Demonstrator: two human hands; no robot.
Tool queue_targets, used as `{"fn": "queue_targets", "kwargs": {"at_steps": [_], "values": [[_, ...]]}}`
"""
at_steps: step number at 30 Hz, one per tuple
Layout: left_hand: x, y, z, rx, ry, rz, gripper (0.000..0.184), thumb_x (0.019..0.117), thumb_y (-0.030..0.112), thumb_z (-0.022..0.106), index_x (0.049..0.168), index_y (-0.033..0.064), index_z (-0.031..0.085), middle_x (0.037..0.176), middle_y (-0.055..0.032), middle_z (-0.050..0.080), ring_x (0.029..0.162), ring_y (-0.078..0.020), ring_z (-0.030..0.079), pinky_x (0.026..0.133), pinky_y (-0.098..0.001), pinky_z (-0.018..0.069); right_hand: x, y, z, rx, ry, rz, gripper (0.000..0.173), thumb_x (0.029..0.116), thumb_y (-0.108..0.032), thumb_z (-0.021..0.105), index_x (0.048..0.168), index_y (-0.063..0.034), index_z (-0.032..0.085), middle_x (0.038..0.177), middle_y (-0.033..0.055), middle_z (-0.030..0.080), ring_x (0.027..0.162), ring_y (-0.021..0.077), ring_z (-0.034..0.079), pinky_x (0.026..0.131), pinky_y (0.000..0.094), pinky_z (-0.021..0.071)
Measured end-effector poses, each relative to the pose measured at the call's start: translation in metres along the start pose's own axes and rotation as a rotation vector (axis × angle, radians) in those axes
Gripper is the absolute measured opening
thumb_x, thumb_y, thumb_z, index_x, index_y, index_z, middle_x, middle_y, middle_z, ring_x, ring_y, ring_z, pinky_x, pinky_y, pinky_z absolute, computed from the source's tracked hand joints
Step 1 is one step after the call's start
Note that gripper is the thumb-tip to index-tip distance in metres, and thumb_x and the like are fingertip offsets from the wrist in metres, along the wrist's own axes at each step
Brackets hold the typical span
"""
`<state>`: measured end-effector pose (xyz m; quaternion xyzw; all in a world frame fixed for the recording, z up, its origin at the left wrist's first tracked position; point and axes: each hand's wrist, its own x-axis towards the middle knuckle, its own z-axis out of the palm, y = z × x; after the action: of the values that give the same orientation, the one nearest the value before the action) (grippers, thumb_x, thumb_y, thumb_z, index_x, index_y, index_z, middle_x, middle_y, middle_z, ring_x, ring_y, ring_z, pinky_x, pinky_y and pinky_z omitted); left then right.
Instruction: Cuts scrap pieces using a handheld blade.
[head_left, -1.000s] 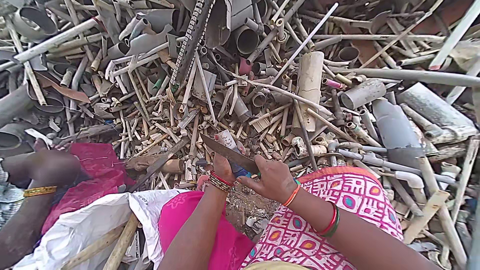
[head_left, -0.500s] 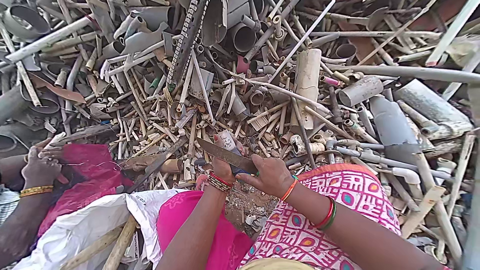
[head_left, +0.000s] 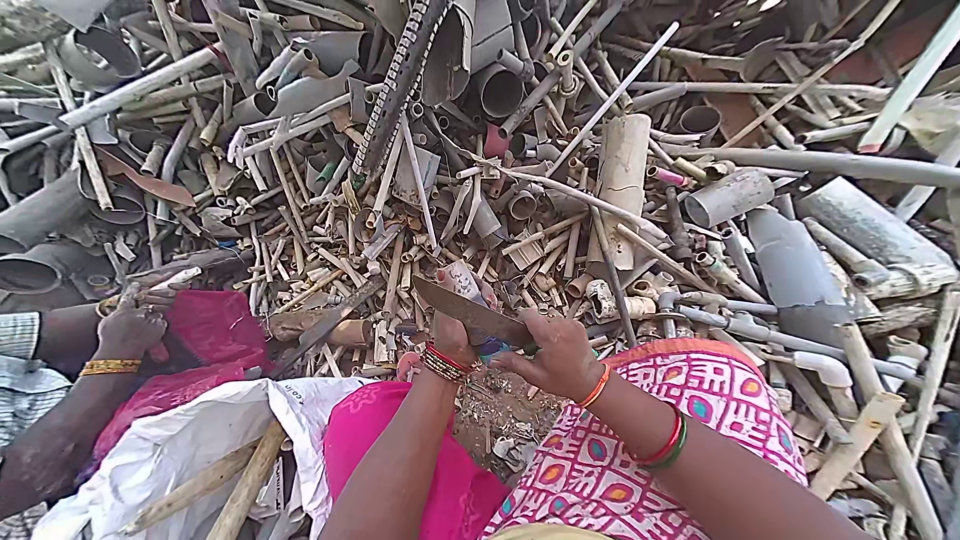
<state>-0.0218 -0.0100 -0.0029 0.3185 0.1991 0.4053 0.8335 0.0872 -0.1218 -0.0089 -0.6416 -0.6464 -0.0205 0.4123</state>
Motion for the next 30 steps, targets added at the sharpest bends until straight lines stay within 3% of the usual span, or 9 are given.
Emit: {"fn": "queue_targets", "kwargs": {"at_steps": [3, 7, 14, 18, 20, 22, 24, 28, 30], "values": [[-0.001, 0.001, -0.002, -0.012, -0.014, 0.046, 0.061, 0.105, 0.062, 0.025, 0.093, 0.0161, 0.063, 0.07, 0.0019, 0.065, 0.061, -0.0083, 0.065, 0.059, -0.0241, 0.0563, -0.003, 0.001, -0.001, -0.03, 0.01, 0.037, 0.066, 0.0892, -0.063, 0.058, 0.081, 0.002, 0.064, 0.06, 0.0113, 0.059, 0.049, 0.0254, 0.06, 0.043, 0.0409, 0.0439], [0.0, 0.005, -0.006, -0.019, -0.103, 0.074, 0.055, 0.0987, 0.066, 0.045, 0.096, 0.0156, 0.066, 0.073, 0.001, 0.067, 0.062, -0.0086, 0.066, 0.058, -0.0233, 0.057, -0.002, -0.01, 0.002, -0.056, -0.104, 0.088, 0.069, 0.0877, -0.064, 0.058, 0.086, 0.0039, 0.066, 0.062, 0.0138, 0.061, 0.053, 0.0314, 0.064, 0.045, 0.0462, 0.0461], [-0.008, 0.022, -0.011, -0.055, -0.096, 0.115, 0.059, 0.1025, 0.063, 0.036, 0.092, 0.0148, 0.068, 0.072, 0.0009, 0.067, 0.063, -0.009, 0.066, 0.06, -0.0244, 0.0571, 0.005, -0.023, 0.015, -0.09, -0.059, 0.069, 0.067, 0.0865, -0.064, 0.059, 0.083, 0.0029, 0.065, 0.061, 0.0134, 0.061, 0.052, 0.0304, 0.064, 0.043, 0.0444, 0.0453], [-0.016, 0.027, -0.017, -0.044, -0.07, 0.24, 0.043, 0.1006, 0.054, 0.05, 0.089, 0.0173, 0.069, 0.072, 0.0026, 0.068, 0.064, -0.0063, 0.066, 0.059, -0.0222, 0.0564, 0.009, -0.035, 0.02, -0.054, -0.145, 0.118, 0.066, 0.0882, -0.062, 0.06, 0.088, 0.0043, 0.066, 0.062, 0.014, 0.062, 0.055, 0.0323, 0.066, 0.046, 0.047, 0.0475], [-0.022, 0.029, -0.018, -0.029, 0.01, 0.277, 0.051, 0.1013, 0.062, 0.041, 0.089, 0.0195, 0.067, 0.072, 0.0046, 0.066, 0.064, -0.0048, 0.065, 0.06, -0.0219, 0.0556, 0.011, -0.043, 0.021, -0.051, -0.198, 0.157, 0.068, 0.0894, -0.062, 0.059, 0.09, 0.0057, 0.066, 0.064, 0.0155, 0.063, 0.057, 0.0346, 0.068, 0.048, 0.0489, 0.0487], [-0.027, 0.034, -0.016, -0.014, 0.138, 0.317, 0.065, 0.102, 0.069, 0.023, 0.091, 0.0192, 0.064, 0.072, 0.0037, 0.066, 0.065, -0.0064, 0.066, 0.061, -0.025, 0.0576, 0.014, -0.052, 0.019, -0.051, -0.287, 0.213, 0.07, 0.0909, -0.062, 0.059, 0.096, 0.0078, 0.066, 0.068, 0.0179, 0.065, 0.064, 0.0377, 0.07, 0.053, 0.0515, 0.0507], [-0.03, 0.037, -0.018, -0.011, 0.204, 0.373, 0.071, 0.0993, 0.074, 0.019, 0.097, 0.0182, 0.062, 0.074, 0.0026, 0.067, 0.068, -0.0085, 0.067, 0.063, -0.0283, 0.0588, 0.015, -0.06, 0.019, -0.048, -0.323, 0.234, 0.073, 0.0907, -0.063, 0.059, 0.1, 0.0094, 0.066, 0.07, 0.0188, 0.066, 0.066, 0.0389, 0.07, 0.055, 0.0521, 0.0514], [-0.04, 0.041, -0.022, -0.071, 0.188, 0.415, 0.068, 0.0966, 0.077, 0.027, 0.099, 0.0195, 0.065, 0.076, 0.0034, 0.069, 0.07, -0.0074, 0.069, 0.065, -0.0283, 0.0601, 0.013, -0.065, 0.024, -0.026, -0.327, 0.197, 0.074, 0.0905, -0.064, 0.058, 0.097, 0.0088, 0.065, 0.068, 0.0185, 0.066, 0.064, 0.0388, 0.07, 0.054, 0.0521, 0.0513], [-0.043, 0.044, -0.025, -0.093, 0.141, 0.375, 0.07, 0.0936, 0.08, 0.029, 0.092, 0.0203, 0.066, 0.072, 0.0037, 0.067, 0.065, -0.0074, 0.067, 0.062, -0.0277, 0.0586, 0.013, -0.066, 0.028, -0.008, -0.317, 0.155, 0.074, 0.0903, -0.065, 0.057, 0.096, 0.0083, 0.066, 0.067, 0.0183, 0.066, 0.064, 0.0385, 0.07, 0.053, 0.0521, 0.0515]]}}
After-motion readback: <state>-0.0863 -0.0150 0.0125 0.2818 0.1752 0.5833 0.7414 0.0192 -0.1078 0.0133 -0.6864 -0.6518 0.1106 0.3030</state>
